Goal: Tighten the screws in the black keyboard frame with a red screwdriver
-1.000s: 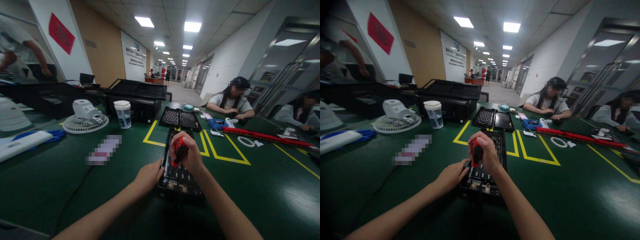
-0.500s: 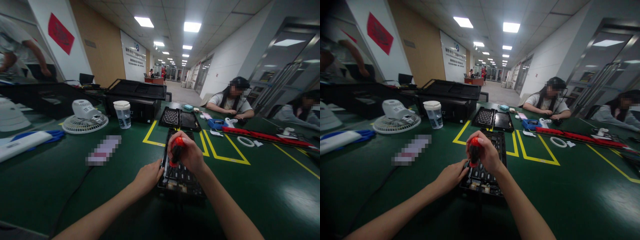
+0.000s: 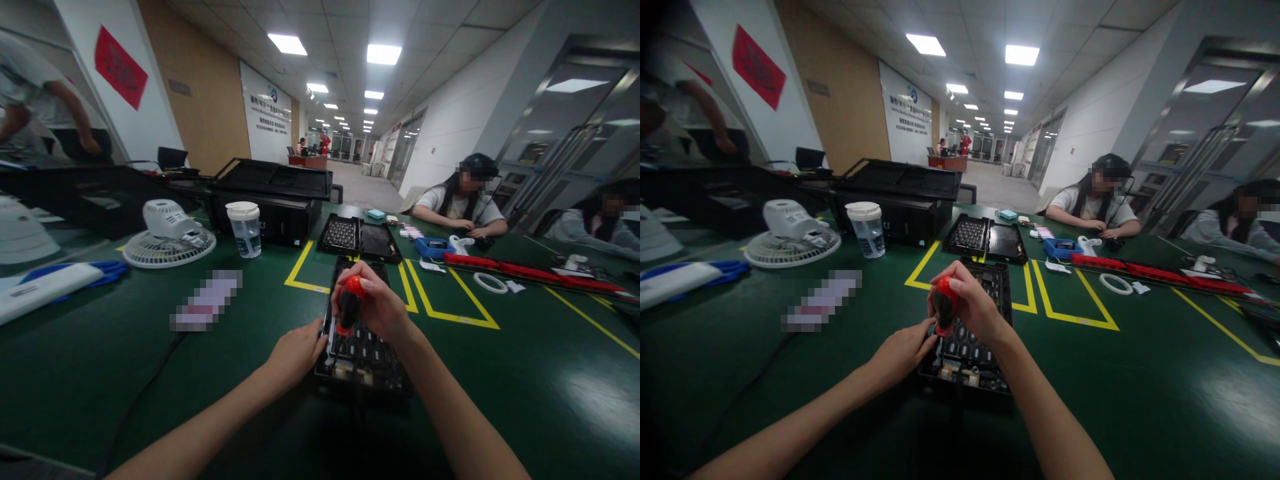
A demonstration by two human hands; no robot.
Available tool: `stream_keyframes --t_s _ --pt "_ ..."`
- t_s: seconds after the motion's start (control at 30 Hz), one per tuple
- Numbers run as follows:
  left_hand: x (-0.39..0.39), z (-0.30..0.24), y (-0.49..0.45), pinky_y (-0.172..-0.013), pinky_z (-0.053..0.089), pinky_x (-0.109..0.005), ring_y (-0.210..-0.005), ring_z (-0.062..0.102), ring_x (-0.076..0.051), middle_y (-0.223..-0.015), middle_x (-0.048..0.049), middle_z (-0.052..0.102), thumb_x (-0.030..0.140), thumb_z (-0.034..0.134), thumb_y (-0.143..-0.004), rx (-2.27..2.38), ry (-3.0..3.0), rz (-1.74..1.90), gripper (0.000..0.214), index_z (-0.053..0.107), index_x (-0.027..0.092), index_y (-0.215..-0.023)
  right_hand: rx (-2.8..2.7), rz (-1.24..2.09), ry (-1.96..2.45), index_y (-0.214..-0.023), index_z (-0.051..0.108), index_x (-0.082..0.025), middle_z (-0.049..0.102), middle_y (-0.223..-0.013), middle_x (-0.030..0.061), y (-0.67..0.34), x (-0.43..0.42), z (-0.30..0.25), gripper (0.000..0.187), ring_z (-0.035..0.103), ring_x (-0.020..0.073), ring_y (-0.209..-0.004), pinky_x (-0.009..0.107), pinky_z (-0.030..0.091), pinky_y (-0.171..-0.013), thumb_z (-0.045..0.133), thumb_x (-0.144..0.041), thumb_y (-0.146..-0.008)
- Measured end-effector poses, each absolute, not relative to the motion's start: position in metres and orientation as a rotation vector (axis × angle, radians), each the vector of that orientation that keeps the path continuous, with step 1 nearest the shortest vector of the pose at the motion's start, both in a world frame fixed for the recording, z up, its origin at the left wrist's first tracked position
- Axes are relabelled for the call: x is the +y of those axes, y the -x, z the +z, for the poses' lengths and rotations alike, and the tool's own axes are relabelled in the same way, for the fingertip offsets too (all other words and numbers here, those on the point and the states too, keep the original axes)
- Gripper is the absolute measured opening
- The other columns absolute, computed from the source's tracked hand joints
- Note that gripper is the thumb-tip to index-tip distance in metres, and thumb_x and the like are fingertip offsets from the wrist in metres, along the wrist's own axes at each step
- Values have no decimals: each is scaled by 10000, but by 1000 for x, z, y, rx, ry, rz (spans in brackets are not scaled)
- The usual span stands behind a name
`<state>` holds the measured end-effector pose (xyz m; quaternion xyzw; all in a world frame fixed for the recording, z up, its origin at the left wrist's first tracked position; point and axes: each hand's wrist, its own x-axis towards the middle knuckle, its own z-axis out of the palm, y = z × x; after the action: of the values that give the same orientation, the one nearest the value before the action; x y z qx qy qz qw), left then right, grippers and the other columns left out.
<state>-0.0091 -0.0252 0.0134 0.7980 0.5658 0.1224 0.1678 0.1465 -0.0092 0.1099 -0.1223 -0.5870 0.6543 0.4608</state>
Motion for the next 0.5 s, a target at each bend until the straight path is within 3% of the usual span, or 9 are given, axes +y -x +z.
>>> stream_keyframes --t_s 0.5 --pt "-25 13 8 -748 441 -296 -923 613 -210 -1030 -80 635 380 289 -901 1612 -2291 349 347 420 216 -1177 -1545 1574 293 -873 490 -190 567 -751 4 -157 -9 113 87 577 133 -625 297 469 -627 491 -262 -824"
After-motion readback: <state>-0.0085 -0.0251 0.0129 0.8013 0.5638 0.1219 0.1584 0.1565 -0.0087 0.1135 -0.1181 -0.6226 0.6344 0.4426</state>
